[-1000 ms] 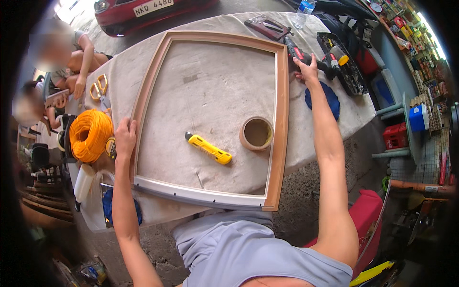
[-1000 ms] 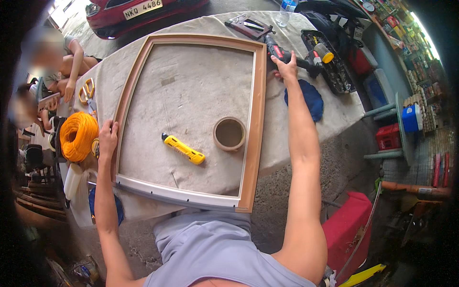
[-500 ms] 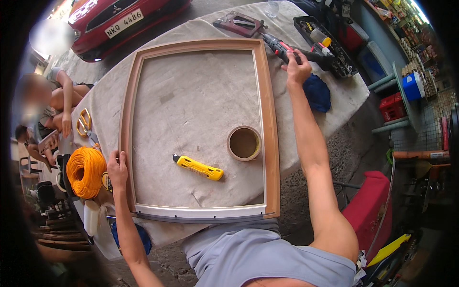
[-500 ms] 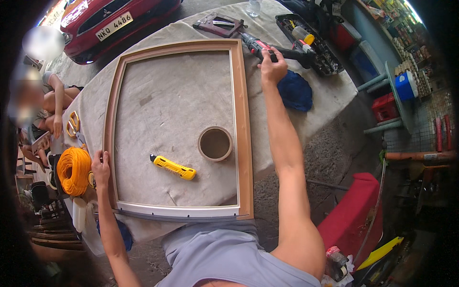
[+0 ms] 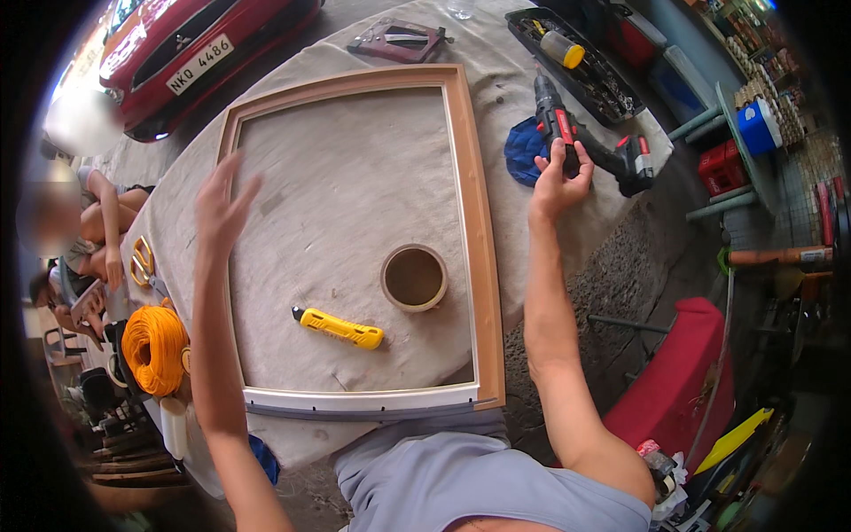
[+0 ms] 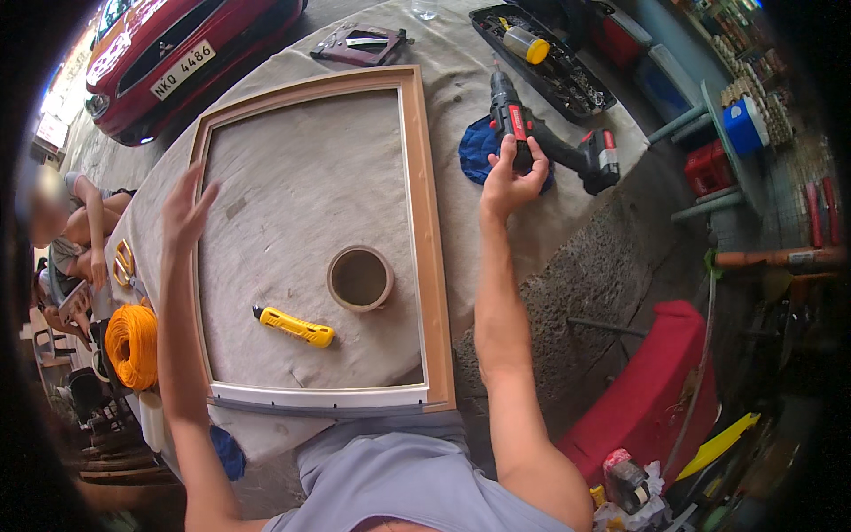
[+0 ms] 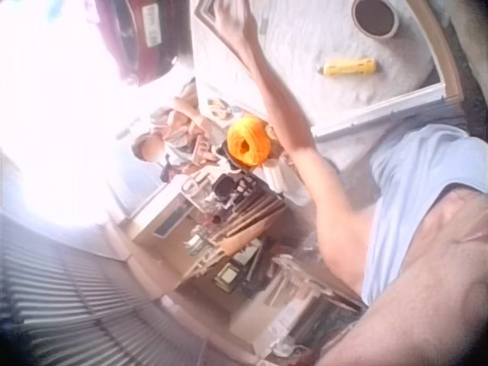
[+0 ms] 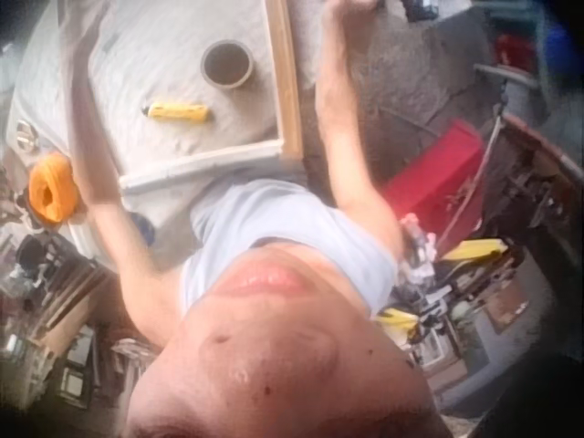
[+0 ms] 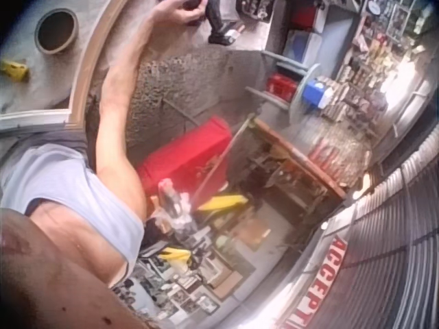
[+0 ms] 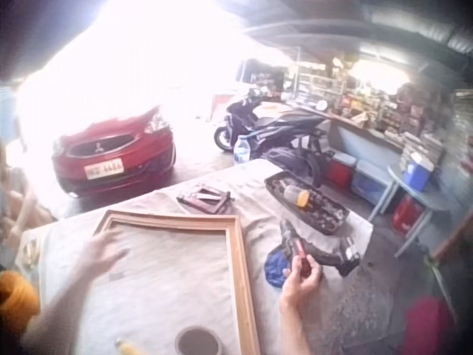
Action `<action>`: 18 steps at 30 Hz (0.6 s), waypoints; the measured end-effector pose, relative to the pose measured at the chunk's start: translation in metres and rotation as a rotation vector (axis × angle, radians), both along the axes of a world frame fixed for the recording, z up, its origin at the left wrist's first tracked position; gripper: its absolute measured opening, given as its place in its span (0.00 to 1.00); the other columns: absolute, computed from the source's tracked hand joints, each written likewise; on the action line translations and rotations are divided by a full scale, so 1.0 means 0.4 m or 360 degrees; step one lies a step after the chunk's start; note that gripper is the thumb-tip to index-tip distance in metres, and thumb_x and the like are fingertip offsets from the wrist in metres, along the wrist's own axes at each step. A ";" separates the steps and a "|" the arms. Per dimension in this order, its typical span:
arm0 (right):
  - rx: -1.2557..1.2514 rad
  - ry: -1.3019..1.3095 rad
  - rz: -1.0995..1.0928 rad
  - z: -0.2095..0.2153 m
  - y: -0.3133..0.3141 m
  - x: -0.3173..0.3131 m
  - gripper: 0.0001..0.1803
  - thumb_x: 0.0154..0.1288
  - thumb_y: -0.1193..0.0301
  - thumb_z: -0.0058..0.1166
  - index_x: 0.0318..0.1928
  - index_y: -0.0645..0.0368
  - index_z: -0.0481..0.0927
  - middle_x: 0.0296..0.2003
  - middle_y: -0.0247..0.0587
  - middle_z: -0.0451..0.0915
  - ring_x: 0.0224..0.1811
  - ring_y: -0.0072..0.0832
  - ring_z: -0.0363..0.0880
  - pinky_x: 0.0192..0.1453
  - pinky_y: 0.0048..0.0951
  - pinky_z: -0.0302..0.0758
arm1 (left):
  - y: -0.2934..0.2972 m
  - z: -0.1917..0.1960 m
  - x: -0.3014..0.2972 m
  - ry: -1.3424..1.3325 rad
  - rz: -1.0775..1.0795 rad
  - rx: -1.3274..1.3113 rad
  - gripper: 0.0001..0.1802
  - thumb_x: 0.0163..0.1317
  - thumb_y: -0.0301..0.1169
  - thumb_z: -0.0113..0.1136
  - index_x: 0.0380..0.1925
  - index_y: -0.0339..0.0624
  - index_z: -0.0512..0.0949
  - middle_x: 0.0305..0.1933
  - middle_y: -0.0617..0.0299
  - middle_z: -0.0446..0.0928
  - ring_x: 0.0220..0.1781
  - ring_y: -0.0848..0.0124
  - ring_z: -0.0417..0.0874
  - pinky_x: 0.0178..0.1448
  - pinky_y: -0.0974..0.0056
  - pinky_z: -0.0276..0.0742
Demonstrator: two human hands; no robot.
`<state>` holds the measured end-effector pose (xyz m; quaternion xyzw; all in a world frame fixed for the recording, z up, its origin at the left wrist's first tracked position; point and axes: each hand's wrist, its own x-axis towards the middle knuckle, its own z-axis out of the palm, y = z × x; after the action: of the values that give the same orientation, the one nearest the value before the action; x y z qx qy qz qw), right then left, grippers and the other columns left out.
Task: The person assembles a wooden frame by attaching a white plastic strip to its edge. They use a utility knife to trim the strip and apply brown tape to secure it in place.
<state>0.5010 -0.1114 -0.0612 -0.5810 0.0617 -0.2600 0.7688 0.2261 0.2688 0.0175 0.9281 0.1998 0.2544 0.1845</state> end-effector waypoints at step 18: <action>-0.0837 0.0066 0.0143 -0.039 0.041 -0.030 0.31 0.57 0.70 0.70 0.60 0.64 0.75 0.31 0.41 0.83 0.30 0.23 0.82 0.35 0.27 0.81 | -0.127 -0.212 0.972 0.0170 -0.0434 -0.0610 0.38 0.67 0.60 0.48 0.70 0.50 0.64 0.64 0.45 0.74 0.68 0.50 0.71 0.69 0.52 0.67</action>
<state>0.4890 -0.0951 -0.0767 -0.7682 -0.0182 -0.2207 0.6007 0.6147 0.2179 -0.0672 0.9067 0.1267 0.1351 0.3790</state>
